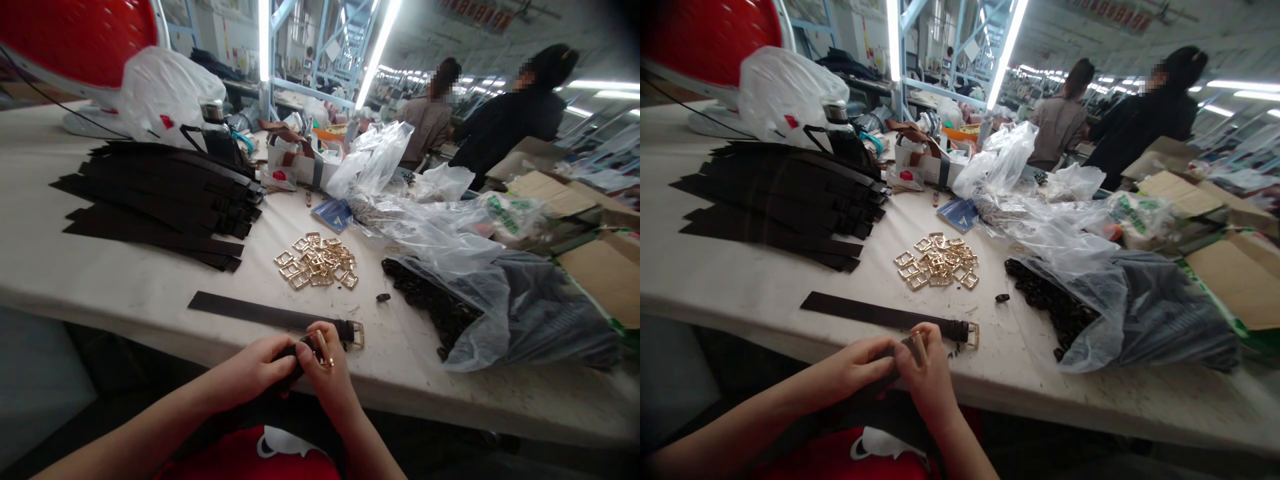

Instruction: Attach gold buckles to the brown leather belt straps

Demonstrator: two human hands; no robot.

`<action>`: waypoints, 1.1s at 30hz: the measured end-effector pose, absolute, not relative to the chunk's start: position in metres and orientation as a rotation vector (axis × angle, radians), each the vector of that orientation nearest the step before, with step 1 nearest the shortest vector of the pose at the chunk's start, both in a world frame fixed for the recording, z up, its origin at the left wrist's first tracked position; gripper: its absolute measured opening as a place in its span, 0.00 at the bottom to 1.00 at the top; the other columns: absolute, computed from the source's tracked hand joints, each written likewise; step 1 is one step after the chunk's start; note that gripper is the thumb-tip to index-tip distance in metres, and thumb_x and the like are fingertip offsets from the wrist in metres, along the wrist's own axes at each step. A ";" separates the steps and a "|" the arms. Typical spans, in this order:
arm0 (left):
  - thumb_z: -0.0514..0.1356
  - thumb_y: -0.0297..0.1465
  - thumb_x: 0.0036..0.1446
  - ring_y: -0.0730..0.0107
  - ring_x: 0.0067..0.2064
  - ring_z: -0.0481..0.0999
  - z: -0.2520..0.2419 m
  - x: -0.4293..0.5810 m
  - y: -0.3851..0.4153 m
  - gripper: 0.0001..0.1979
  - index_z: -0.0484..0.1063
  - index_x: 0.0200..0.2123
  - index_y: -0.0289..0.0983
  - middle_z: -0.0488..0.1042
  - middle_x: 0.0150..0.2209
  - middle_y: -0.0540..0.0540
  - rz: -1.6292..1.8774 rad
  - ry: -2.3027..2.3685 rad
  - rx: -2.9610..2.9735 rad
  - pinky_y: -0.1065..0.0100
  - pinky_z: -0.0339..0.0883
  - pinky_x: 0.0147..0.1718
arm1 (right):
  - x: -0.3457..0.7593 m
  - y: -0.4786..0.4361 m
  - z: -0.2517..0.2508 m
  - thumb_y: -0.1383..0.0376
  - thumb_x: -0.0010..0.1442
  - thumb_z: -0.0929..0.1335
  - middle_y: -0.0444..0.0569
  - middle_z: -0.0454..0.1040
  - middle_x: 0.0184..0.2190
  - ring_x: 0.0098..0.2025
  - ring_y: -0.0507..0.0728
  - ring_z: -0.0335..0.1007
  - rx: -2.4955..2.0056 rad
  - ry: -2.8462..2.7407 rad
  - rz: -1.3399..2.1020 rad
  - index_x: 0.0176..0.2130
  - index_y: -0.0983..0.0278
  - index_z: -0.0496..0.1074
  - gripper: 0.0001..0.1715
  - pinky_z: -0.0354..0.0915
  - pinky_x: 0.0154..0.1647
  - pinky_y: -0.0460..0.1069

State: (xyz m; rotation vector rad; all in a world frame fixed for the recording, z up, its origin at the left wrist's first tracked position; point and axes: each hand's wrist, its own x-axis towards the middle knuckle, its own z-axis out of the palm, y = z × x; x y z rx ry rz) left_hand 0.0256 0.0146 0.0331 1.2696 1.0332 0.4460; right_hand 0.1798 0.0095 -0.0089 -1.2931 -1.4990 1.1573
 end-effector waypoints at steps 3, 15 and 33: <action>0.56 0.35 0.52 0.73 0.28 0.69 0.027 0.022 0.014 0.11 0.68 0.37 0.36 0.68 0.31 0.52 0.461 1.025 1.169 0.73 0.65 0.27 | 0.180 0.013 -0.009 0.58 0.57 0.61 0.43 0.67 0.29 0.31 0.52 0.63 -1.174 -1.524 1.307 0.38 0.62 0.65 0.12 0.59 0.31 0.46; 0.57 0.33 0.48 0.73 0.29 0.70 0.013 0.019 0.017 0.10 0.70 0.34 0.34 0.74 0.28 0.52 0.424 1.033 1.073 0.74 0.63 0.29 | 0.182 0.006 -0.017 0.58 0.56 0.62 0.39 0.60 0.20 0.23 0.50 0.55 -1.261 -1.583 1.304 0.34 0.62 0.65 0.10 0.53 0.23 0.45; 0.48 0.37 0.60 0.59 0.36 0.74 -0.010 -0.021 0.064 0.15 0.71 0.33 0.36 0.75 0.32 0.41 0.226 1.714 2.295 0.64 0.63 0.35 | 0.241 0.050 -0.060 0.45 0.50 0.59 0.56 0.72 0.33 0.38 0.65 0.66 -1.835 -1.470 0.303 0.37 0.66 0.70 0.29 0.59 0.43 0.58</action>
